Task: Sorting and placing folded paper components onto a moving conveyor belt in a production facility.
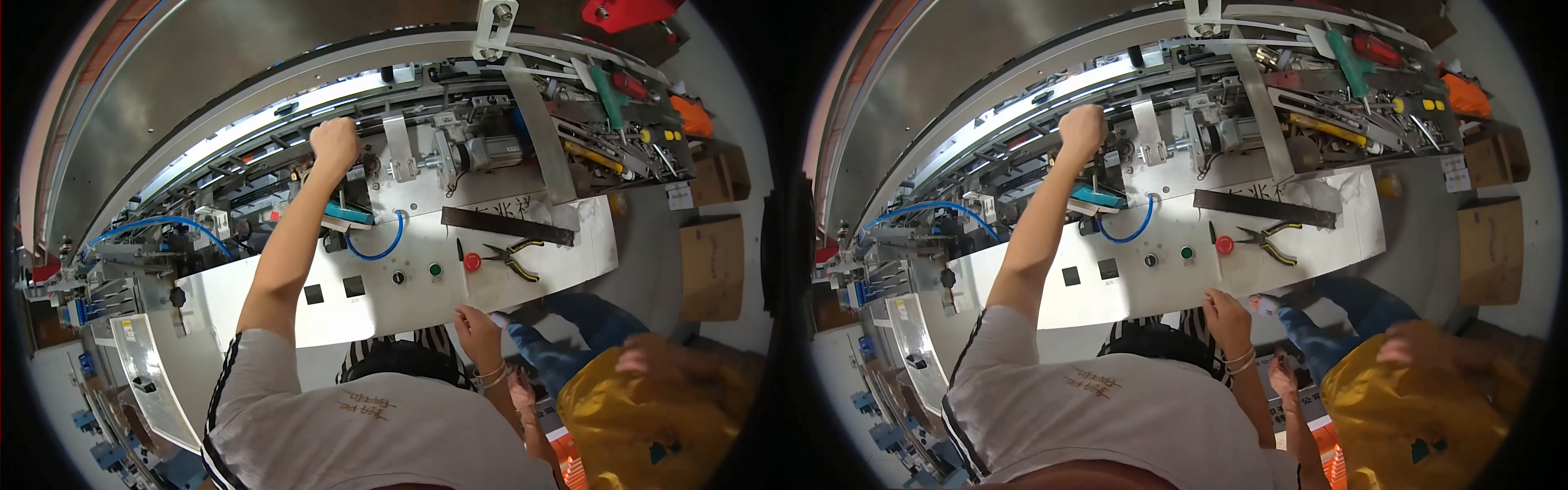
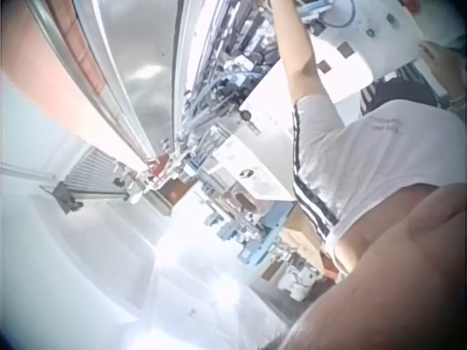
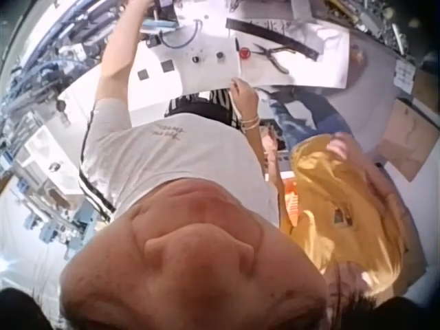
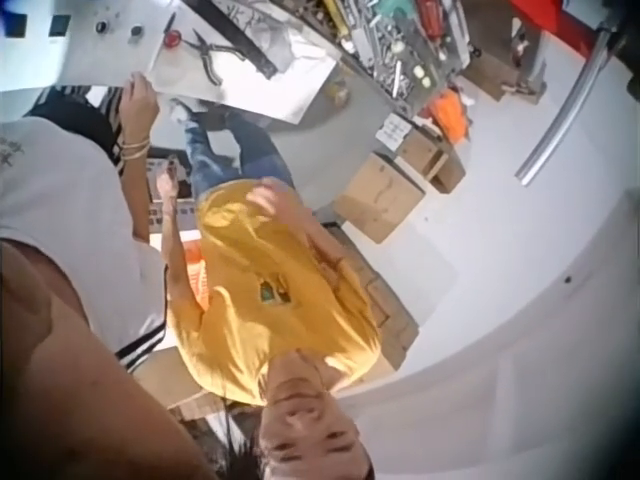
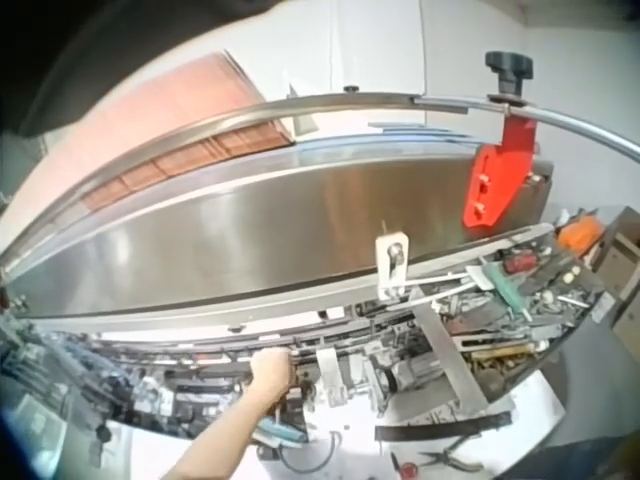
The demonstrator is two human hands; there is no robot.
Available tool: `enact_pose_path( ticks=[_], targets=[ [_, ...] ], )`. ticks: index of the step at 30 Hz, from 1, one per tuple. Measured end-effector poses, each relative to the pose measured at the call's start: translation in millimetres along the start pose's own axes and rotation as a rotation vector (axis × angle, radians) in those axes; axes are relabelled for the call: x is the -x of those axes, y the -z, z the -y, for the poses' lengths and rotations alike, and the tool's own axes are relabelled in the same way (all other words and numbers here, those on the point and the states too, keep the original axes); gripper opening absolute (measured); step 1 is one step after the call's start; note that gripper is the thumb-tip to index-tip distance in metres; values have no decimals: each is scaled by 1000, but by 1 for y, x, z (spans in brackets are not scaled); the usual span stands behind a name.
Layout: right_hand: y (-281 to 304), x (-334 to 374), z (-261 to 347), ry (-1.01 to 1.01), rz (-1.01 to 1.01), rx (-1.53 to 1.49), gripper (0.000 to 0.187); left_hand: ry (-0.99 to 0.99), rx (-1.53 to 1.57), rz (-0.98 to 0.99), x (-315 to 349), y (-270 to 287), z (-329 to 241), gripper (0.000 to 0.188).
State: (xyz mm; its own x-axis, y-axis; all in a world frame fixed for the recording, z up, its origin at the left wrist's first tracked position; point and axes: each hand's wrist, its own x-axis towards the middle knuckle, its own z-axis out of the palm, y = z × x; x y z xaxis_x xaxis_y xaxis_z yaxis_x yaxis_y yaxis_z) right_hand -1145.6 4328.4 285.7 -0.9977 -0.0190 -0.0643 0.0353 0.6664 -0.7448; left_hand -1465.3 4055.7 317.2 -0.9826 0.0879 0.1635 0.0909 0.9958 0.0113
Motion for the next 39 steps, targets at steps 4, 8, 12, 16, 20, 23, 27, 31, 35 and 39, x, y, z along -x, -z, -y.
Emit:
enact_pose_path(
  ticks=[4,8,12,16,20,23,27,31,35,39],
  targets=[
    [-1,-33,14,-13,60,-103,16,67,745,-29,77,48,-22,7],
    [9,-111,48,175,-41,-70,18,214,1512,306,168,56,-39,6],
    [4,-207,63,372,-338,34,28,456,1626,425,247,69,-38,4],
    [-6,-297,69,609,-530,271,33,638,1627,360,301,58,-21,5],
    [-27,-352,50,431,-344,336,12,798,1537,214,325,58,-7,9],
    [-18,-355,44,471,-476,176,16,865,1534,167,335,58,-3,10],
    [-19,-352,40,416,-305,146,23,912,1551,151,345,51,-1,10],
    [-25,-365,59,212,-86,373,30,887,1568,165,349,42,-11,6],
    [-36,-371,38,185,-202,421,26,955,1599,123,366,23,-16,9],
    [-29,-367,40,108,-151,210,29,956,1397,-18,386,-14,-4,19]
  ],
)
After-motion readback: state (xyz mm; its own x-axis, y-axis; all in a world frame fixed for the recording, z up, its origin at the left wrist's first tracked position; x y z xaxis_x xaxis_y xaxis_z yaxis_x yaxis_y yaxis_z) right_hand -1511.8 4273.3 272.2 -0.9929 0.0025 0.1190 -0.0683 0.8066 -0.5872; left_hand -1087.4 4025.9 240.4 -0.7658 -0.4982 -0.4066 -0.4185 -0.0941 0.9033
